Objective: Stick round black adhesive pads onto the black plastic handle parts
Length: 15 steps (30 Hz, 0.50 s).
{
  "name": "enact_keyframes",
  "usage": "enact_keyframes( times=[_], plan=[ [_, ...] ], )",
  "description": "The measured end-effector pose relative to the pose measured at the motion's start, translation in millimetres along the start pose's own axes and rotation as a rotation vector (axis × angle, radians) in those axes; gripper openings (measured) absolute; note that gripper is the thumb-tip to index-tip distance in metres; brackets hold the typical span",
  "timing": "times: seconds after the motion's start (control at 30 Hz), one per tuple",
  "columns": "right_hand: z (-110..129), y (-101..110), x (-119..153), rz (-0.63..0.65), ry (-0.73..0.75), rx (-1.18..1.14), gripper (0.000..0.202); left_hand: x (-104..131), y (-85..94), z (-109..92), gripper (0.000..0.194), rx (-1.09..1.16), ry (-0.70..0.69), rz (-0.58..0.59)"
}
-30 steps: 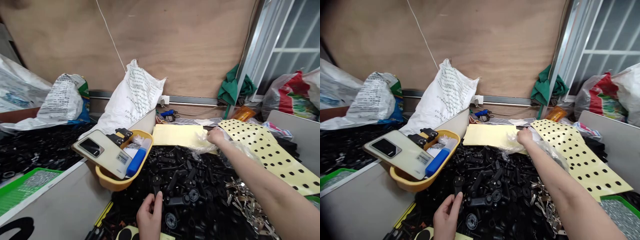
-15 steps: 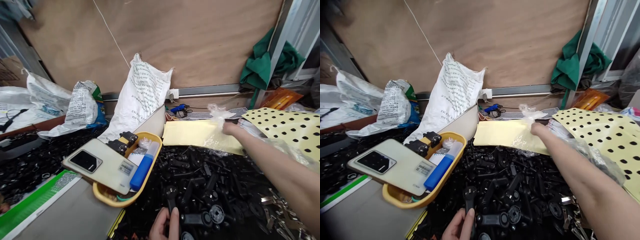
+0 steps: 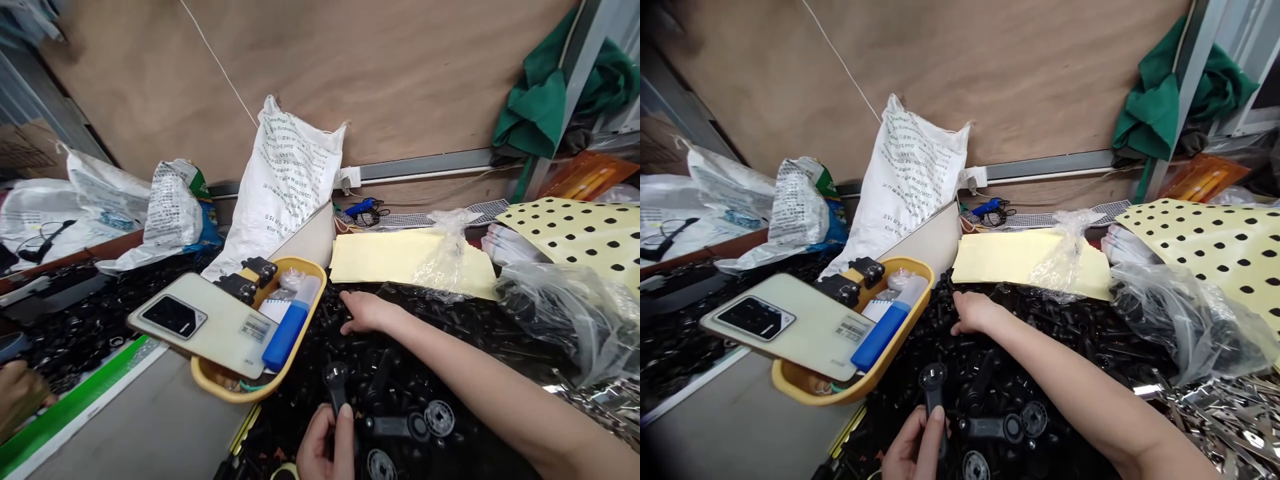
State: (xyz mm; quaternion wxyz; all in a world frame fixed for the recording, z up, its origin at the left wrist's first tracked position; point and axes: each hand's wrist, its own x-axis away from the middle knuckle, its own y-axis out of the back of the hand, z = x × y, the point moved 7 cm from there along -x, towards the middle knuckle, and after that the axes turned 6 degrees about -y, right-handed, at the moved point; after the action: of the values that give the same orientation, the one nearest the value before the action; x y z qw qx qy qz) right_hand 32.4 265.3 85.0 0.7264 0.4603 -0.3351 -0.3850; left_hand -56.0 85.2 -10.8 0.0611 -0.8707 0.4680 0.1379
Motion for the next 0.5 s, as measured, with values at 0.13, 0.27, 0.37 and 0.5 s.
enact_keyframes(
  times=[0.13,0.27,0.37,0.5],
  plan=[
    [-2.4,9.6,27.2,-0.091,0.056,-0.05,0.042,0.6,-0.2,-0.1,0.046,0.037,-0.004,0.006],
    [4.4,12.6,76.6,-0.214,0.101,-0.067,0.029,1.6,2.5,-5.9,0.045,0.071,0.002,0.009],
    [25.2,-6.7,119.1,-0.253,0.207,-0.097,0.021,2.2,4.4,-15.2,0.043,0.104,-0.021,0.018],
    [54.4,-34.3,145.5,-0.184,0.358,-0.093,0.018,1.9,5.0,-21.1,0.043,0.153,-0.033,0.027]
  ],
)
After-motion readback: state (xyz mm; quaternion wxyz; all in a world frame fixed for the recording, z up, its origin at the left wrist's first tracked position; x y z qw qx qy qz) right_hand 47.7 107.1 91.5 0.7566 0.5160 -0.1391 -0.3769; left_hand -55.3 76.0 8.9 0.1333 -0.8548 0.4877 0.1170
